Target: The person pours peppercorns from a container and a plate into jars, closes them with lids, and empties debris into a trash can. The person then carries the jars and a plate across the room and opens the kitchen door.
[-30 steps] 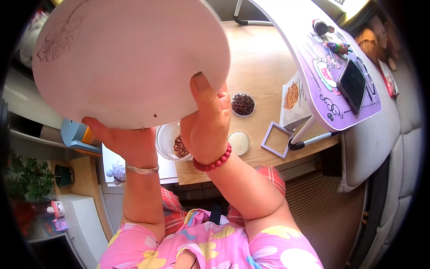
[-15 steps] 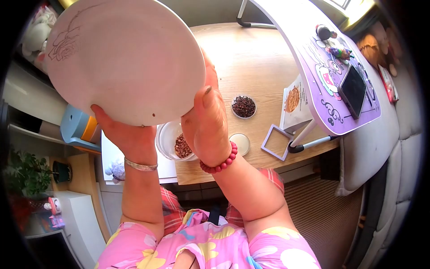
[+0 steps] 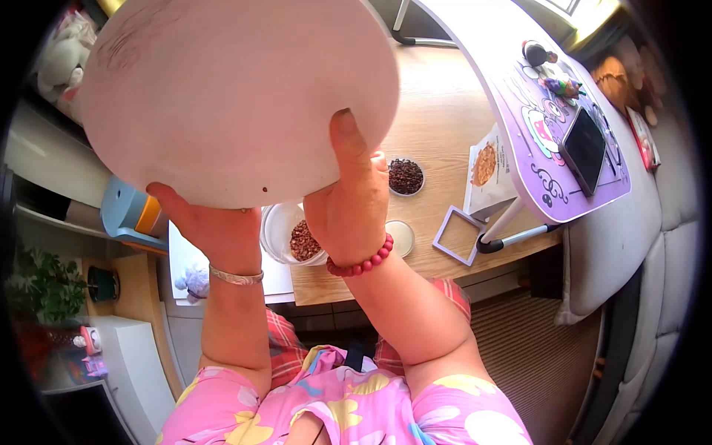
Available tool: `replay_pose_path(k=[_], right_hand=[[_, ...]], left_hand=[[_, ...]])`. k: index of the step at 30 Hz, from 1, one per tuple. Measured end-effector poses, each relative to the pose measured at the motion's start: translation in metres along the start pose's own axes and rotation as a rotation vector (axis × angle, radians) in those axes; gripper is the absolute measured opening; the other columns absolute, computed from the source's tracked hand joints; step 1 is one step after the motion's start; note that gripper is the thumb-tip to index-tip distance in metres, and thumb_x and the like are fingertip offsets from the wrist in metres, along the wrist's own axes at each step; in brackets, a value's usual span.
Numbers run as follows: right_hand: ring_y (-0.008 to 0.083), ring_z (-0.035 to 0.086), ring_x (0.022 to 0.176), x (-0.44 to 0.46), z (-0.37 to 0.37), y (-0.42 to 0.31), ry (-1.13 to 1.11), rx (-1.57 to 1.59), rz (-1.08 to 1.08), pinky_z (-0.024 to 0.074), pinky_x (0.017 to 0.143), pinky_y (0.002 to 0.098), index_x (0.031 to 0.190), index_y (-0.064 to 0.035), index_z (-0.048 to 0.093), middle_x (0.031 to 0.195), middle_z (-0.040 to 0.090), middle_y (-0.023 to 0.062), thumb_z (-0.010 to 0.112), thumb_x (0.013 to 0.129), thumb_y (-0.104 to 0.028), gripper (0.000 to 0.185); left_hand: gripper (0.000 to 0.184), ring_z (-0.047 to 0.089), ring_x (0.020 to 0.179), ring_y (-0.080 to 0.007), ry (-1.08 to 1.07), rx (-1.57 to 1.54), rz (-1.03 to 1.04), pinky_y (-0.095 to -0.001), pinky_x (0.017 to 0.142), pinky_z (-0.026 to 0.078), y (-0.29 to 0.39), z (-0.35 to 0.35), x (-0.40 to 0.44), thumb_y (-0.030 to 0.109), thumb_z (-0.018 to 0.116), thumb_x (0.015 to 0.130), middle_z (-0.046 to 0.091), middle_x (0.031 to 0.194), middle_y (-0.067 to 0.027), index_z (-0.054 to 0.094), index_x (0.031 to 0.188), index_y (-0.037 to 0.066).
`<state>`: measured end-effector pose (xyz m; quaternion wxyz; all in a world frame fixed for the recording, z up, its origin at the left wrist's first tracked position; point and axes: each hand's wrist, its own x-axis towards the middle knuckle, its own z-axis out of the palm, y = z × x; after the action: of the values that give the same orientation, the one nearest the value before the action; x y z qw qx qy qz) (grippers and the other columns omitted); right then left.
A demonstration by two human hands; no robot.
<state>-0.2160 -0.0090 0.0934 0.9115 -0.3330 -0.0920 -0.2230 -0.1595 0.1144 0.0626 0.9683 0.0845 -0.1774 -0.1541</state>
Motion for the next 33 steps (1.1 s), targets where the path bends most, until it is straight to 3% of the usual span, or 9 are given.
replay_pose_path(k=[3, 5, 9, 14, 21, 24, 27, 29, 33], right_hand=[[0.0217, 0.037, 0.121, 0.004, -0.008, 0.002, 0.115, 0.192, 0.028, 0.0306, 0.099, 0.0412, 0.132, -0.0096, 0.032, 0.129, 0.040, 0.0046, 0.046, 0.089, -0.042, 0.055], [0.0190, 0.040, 0.117, 0.006, -0.012, 0.001, 0.133, 0.363, 0.058, 0.0329, 0.097, 0.0380, 0.126, -0.0076, 0.040, 0.123, 0.045, 0.0021, 0.060, 0.083, -0.035, 0.055], [0.0189, 0.039, 0.118, 0.008, -0.015, 0.004, 0.145, 0.339, 0.030, 0.0315, 0.099, 0.0384, 0.126, -0.0082, 0.040, 0.125, 0.044, 0.0016, 0.061, 0.082, -0.035, 0.055], [0.0187, 0.039, 0.118, 0.008, -0.009, 0.000, 0.115, 0.287, -0.035, 0.0314, 0.099, 0.0387, 0.126, -0.0086, 0.040, 0.124, 0.045, 0.0016, 0.061, 0.083, -0.035, 0.055], [0.0195, 0.040, 0.117, 0.006, -0.004, -0.003, 0.098, 0.294, -0.068, 0.0323, 0.098, 0.0388, 0.126, -0.0066, 0.039, 0.123, 0.045, 0.0032, 0.058, 0.085, -0.033, 0.052], [0.0199, 0.041, 0.116, 0.006, -0.002, -0.003, 0.116, 0.301, -0.078, 0.0329, 0.097, 0.0383, 0.126, -0.0058, 0.039, 0.122, 0.046, 0.0042, 0.056, 0.086, -0.032, 0.050], [0.0193, 0.042, 0.114, 0.007, -0.006, -0.005, 0.144, 0.235, -0.082, 0.0339, 0.096, 0.0374, 0.125, -0.0059, 0.040, 0.121, 0.047, 0.0038, 0.056, 0.086, -0.030, 0.049], [0.0184, 0.044, 0.112, 0.009, -0.010, -0.008, 0.114, 0.270, -0.087, 0.0352, 0.095, 0.0368, 0.123, -0.0055, 0.042, 0.118, 0.049, 0.0036, 0.056, 0.086, -0.027, 0.044], [0.0174, 0.046, 0.110, 0.008, -0.008, -0.008, 0.152, 0.285, -0.087, 0.0362, 0.093, 0.0363, 0.120, -0.0055, 0.045, 0.116, 0.050, 0.0031, 0.055, 0.087, -0.025, 0.040]], left_hand=[[0.068, 0.030, 0.126, -0.0191, -0.293, -0.205, -0.111, -0.0392, 0.104, 0.025, 0.001, -0.011, 0.000, 0.053, 0.050, 0.082, 0.032, 0.139, -0.0003, 0.028, 0.136, 0.017], [0.071, 0.029, 0.127, -0.0190, -0.246, -0.026, -0.098, -0.0391, 0.104, 0.024, -0.001, -0.005, 0.000, 0.051, 0.054, 0.081, 0.031, 0.139, -0.0001, 0.028, 0.136, 0.016], [0.068, 0.030, 0.126, -0.0190, -0.142, 0.002, -0.049, -0.0382, 0.104, 0.025, -0.012, 0.002, -0.003, 0.050, 0.050, 0.084, 0.032, 0.139, 0.0000, 0.028, 0.136, 0.013], [0.055, 0.031, 0.126, -0.0172, -0.079, 0.389, 0.027, -0.0372, 0.103, 0.026, -0.012, 0.018, -0.003, 0.044, 0.042, 0.090, 0.036, 0.137, 0.0003, 0.030, 0.135, 0.014], [0.051, 0.039, 0.118, -0.0184, -0.075, 0.070, -0.004, -0.0373, 0.097, 0.033, -0.012, 0.016, 0.001, 0.038, 0.043, 0.091, 0.043, 0.128, -0.0025, 0.033, 0.131, 0.009], [0.047, 0.034, 0.123, -0.0161, -0.003, 0.117, -0.065, -0.0386, 0.102, 0.025, -0.010, 0.022, 0.000, 0.038, 0.044, 0.091, 0.043, 0.129, 0.0015, 0.037, 0.130, 0.013], [0.046, 0.039, 0.120, -0.0189, 0.026, 0.410, -0.062, -0.0398, 0.101, 0.028, -0.006, 0.028, 0.003, 0.028, 0.053, 0.087, 0.049, 0.122, -0.0020, 0.041, 0.126, 0.008], [0.046, 0.049, 0.109, -0.0200, 0.121, 0.760, -0.105, -0.0350, 0.093, 0.040, -0.005, 0.030, 0.004, 0.003, 0.063, 0.077, 0.052, 0.115, -0.0077, 0.045, 0.119, 0.002], [0.045, 0.052, 0.103, -0.0187, 0.159, 0.618, -0.074, -0.0321, 0.091, 0.042, -0.021, 0.031, 0.001, -0.004, 0.064, 0.072, 0.054, 0.110, -0.0076, 0.048, 0.114, 0.000]])
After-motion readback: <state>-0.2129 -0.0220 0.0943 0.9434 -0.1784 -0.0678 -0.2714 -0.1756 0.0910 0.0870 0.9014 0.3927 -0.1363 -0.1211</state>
